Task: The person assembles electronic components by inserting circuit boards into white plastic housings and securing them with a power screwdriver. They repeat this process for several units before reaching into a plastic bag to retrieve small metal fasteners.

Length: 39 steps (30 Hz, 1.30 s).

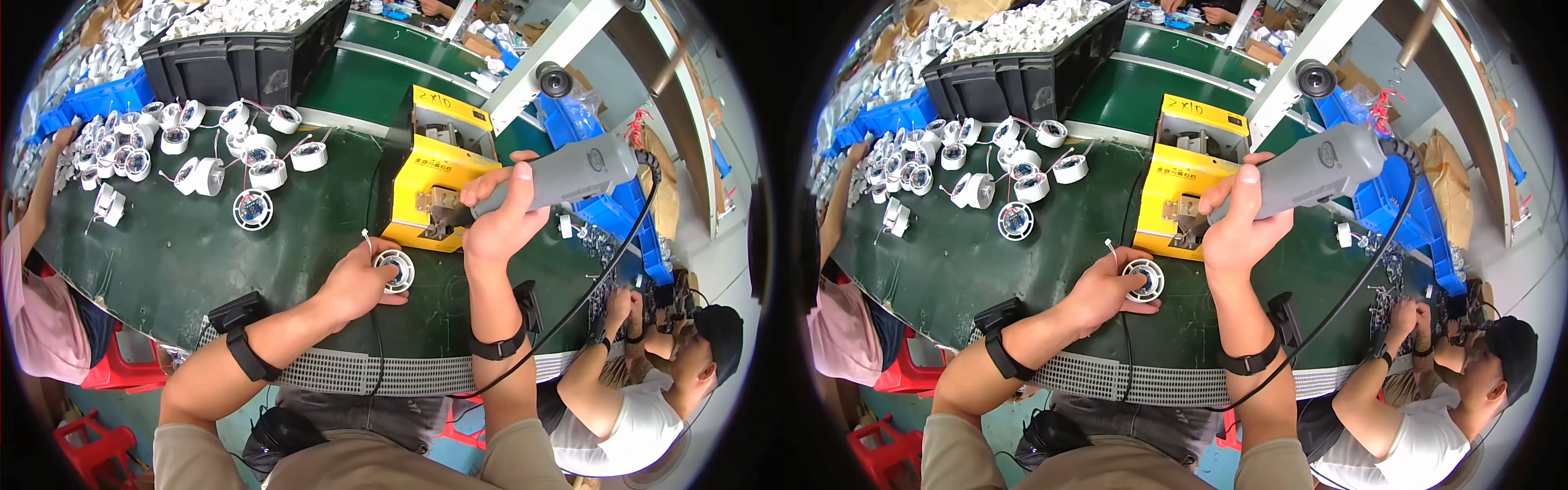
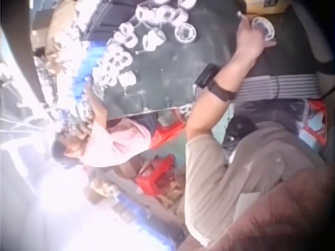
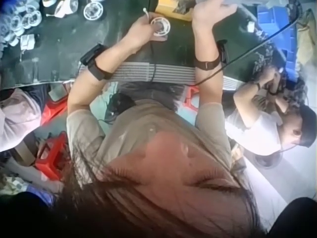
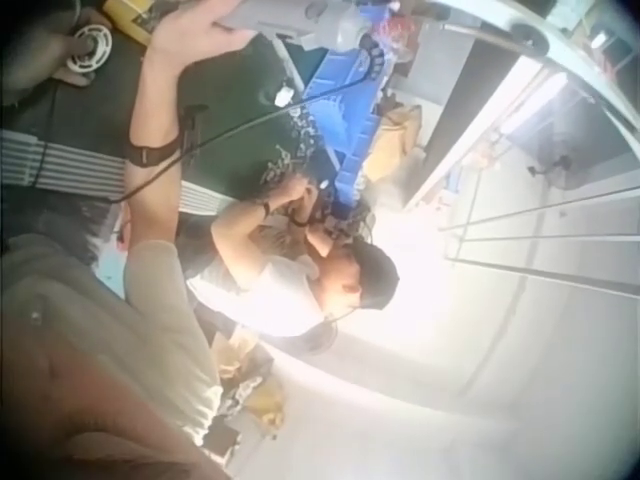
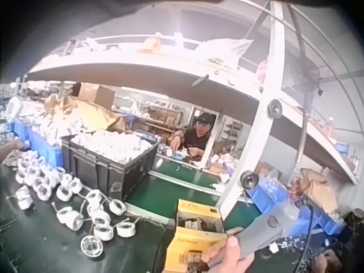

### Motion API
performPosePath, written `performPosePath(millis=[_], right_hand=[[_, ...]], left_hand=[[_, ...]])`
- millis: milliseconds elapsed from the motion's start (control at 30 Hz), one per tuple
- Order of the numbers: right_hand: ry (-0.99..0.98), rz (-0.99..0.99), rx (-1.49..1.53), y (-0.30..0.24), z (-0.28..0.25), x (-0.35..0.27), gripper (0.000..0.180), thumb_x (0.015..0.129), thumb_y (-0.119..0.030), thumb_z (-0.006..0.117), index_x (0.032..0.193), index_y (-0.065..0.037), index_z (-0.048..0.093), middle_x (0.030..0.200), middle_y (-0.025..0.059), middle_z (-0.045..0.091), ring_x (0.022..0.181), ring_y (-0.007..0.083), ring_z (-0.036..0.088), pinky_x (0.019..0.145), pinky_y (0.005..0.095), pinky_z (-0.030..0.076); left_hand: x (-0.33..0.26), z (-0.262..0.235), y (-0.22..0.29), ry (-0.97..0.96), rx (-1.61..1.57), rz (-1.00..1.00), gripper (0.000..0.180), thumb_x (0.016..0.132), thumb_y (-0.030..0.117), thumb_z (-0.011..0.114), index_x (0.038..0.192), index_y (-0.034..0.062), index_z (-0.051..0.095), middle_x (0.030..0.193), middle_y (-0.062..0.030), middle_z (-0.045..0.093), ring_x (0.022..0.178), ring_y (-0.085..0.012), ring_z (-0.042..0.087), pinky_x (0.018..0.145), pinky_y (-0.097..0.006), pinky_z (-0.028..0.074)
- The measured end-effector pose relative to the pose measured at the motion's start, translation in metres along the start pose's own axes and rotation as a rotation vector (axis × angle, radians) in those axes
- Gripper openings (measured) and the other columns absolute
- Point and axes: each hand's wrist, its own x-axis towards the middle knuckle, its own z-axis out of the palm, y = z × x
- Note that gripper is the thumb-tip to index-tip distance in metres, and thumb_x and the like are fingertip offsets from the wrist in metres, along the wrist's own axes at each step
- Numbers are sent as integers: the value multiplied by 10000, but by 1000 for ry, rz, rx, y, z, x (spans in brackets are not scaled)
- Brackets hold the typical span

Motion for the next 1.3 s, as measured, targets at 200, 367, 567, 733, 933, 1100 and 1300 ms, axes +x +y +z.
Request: performPosePath(millis=[200,367,567,733,933,1100,1300], right_hand=[[-45,30,-10,-6,-4,-7,272,931,-211,475,1033,39,439,538,73,436,427,161,428,431,308,401],[-44,111,96,-23,-7,-33,316,948,-243,426,1115,24,402,540,66,420,428,157,416,439,308,405],[-100,205,123,-25,-1,-55,353,943,-294,414,1140,-2,397,545,62,420,428,158,409,443,308,410],[-144,182,133,-19,1,-60,342,934,-269,446,1117,17,400,554,69,443,431,160,428,448,310,422],[-156,196,146,-17,1,-60,335,933,-263,451,1109,17,397,552,72,448,432,159,432,452,312,425],[-143,197,143,-15,-1,-61,327,934,-266,441,1103,10,396,554,77,445,431,160,428,451,312,424],[-147,185,125,-17,1,-62,343,932,-273,436,1099,23,391,557,79,444,434,163,429,449,313,424]], left_hand=[[0,-1,0,14,-14,-15,269,921,19,454,1184,-33,430,1056,-129,553,837,-248,649,765,-351,592],[0,0,0,8,0,18,251,918,17,453,1164,-36,438,1054,-130,555,842,-244,649,762,-356,591],[2,0,1,9,14,4,224,921,23,454,1140,-24,449,1046,-123,557,850,-233,647,772,-356,588],[1,0,-1,6,22,26,227,926,30,451,1147,-23,445,1060,-118,552,856,-216,644,785,-353,584],[-1,1,2,-5,41,14,229,930,35,448,1151,-27,444,1064,-119,550,878,-215,640,793,-347,582],[-1,0,3,-6,49,4,238,932,37,446,1160,-31,440,1070,-121,546,887,-217,636,799,-346,581],[-1,1,4,-8,61,-4,251,931,34,443,1173,-33,434,1091,-120,537,894,-218,635,803,-345,579]])
